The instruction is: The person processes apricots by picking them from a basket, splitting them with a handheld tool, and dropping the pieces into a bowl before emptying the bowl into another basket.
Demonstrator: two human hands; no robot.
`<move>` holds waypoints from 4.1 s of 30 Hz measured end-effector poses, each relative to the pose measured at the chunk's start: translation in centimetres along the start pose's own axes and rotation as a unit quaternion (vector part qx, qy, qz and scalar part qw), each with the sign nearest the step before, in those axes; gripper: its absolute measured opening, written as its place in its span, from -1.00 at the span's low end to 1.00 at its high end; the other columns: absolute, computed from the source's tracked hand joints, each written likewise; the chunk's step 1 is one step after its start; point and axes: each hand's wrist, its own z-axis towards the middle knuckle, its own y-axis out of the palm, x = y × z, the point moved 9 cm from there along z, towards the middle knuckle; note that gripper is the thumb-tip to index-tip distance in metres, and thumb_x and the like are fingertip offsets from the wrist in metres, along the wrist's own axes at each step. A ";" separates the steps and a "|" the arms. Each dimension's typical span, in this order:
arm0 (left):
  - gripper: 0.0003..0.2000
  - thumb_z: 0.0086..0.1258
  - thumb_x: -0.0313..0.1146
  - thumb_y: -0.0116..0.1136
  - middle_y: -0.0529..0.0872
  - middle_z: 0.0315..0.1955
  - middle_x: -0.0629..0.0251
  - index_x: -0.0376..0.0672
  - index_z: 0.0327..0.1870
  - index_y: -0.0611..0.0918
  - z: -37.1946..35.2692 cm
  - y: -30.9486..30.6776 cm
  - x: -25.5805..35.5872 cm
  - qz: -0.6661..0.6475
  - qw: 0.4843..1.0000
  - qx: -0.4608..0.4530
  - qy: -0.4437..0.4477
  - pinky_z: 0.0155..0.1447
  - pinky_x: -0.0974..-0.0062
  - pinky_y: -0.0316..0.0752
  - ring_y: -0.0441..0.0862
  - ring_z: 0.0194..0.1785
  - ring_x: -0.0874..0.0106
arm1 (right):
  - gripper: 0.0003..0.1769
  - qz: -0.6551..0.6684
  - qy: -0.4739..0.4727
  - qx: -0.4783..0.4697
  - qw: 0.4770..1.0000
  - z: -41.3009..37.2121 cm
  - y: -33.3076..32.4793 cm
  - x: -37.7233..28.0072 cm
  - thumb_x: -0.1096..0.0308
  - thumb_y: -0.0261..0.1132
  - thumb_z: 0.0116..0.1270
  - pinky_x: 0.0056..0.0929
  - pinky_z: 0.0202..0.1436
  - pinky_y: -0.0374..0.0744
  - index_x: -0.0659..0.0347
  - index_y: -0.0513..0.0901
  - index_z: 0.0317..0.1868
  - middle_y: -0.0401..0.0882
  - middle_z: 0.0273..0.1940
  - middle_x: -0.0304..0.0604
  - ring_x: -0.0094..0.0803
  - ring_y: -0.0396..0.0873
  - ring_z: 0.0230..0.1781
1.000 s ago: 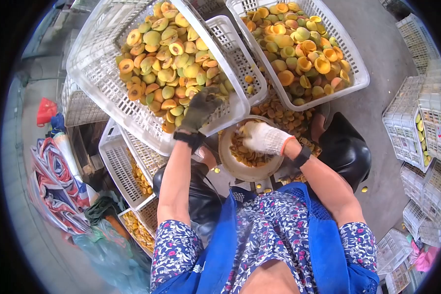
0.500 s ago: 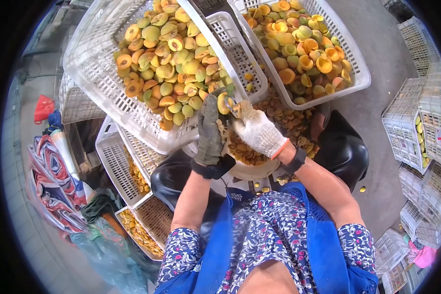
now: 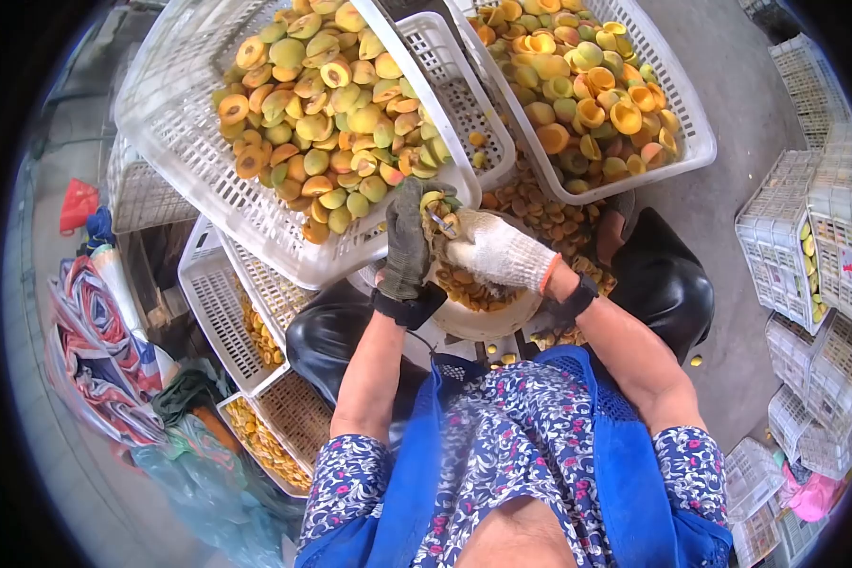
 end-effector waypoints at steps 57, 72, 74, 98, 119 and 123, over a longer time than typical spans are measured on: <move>-0.52 0.22 0.00 0.22 0.71 -0.08 0.11 -0.09 0.07 0.54 12.5 -3.3 -5.9 0.642 0.765 -0.047 0.024 0.05 0.22 0.51 0.66 -0.03 0.13 | -0.65 -0.125 -0.019 -0.203 0.971 -2.7 3.8 2.0 0.19 0.15 0.20 -0.07 -0.11 0.57 0.29 0.63 -0.16 0.63 -0.21 0.20 0.09 0.61 -0.17; -0.60 0.26 -0.39 0.23 0.73 -0.15 0.23 -0.19 0.15 0.57 7.3 -6.0 -2.2 0.501 0.858 -0.089 -0.074 -0.04 0.44 0.56 0.69 -0.14 0.43 | -0.61 -0.103 -0.041 -0.065 0.992 -1.1 -0.3 1.2 0.16 0.19 0.28 -0.15 -0.02 0.55 0.26 0.59 -0.01 0.64 -0.11 0.15 0.10 0.58 -0.09; -0.61 0.30 -0.42 0.19 0.73 -0.17 0.24 -0.22 0.17 0.55 6.1 -5.3 -0.3 0.413 0.902 -0.080 -0.100 -0.13 0.48 0.59 0.70 -0.19 0.48 | -0.61 0.023 0.073 -0.023 0.997 -0.9 -2.0 0.5 0.23 0.25 0.28 -0.13 -0.09 0.55 0.32 0.50 0.01 0.61 -0.24 0.21 0.17 0.57 -0.14; -0.59 0.39 -0.34 0.15 0.65 0.09 0.17 -0.19 0.24 0.49 11.5 -7.1 20.0 0.388 0.873 0.163 0.246 0.13 0.41 0.52 0.63 0.04 0.34 | -0.79 -0.085 -0.101 0.215 0.968 -1.0 -5.6 -4.7 0.42 0.30 0.27 -0.09 -0.36 0.53 0.26 0.50 -0.13 0.58 -0.34 0.13 0.12 0.57 -0.40; -0.56 0.44 -0.46 0.12 0.63 -0.03 0.25 -0.29 0.31 0.39 4.9 -7.5 8.7 0.022 0.997 -0.005 -0.072 -0.26 0.66 0.61 0.67 -0.22 0.55 | -0.75 -0.128 -0.163 0.205 0.957 -0.1 -3.8 -5.1 0.38 0.31 0.26 -0.17 -0.31 0.52 0.24 0.45 -0.13 0.48 -0.46 0.09 0.10 0.53 -0.42; -0.53 0.43 -0.44 0.15 0.63 -0.08 0.26 -0.36 0.32 0.36 1.9 -3.3 6.8 -0.075 0.992 -0.020 -0.101 -0.20 0.62 0.65 0.66 -0.22 0.56 | -0.76 -0.249 -0.214 0.188 0.926 -0.1 -2.4 -5.6 0.37 0.32 0.27 -0.09 -0.31 0.54 0.26 0.47 -0.14 0.56 -0.34 0.12 0.14 0.57 -0.36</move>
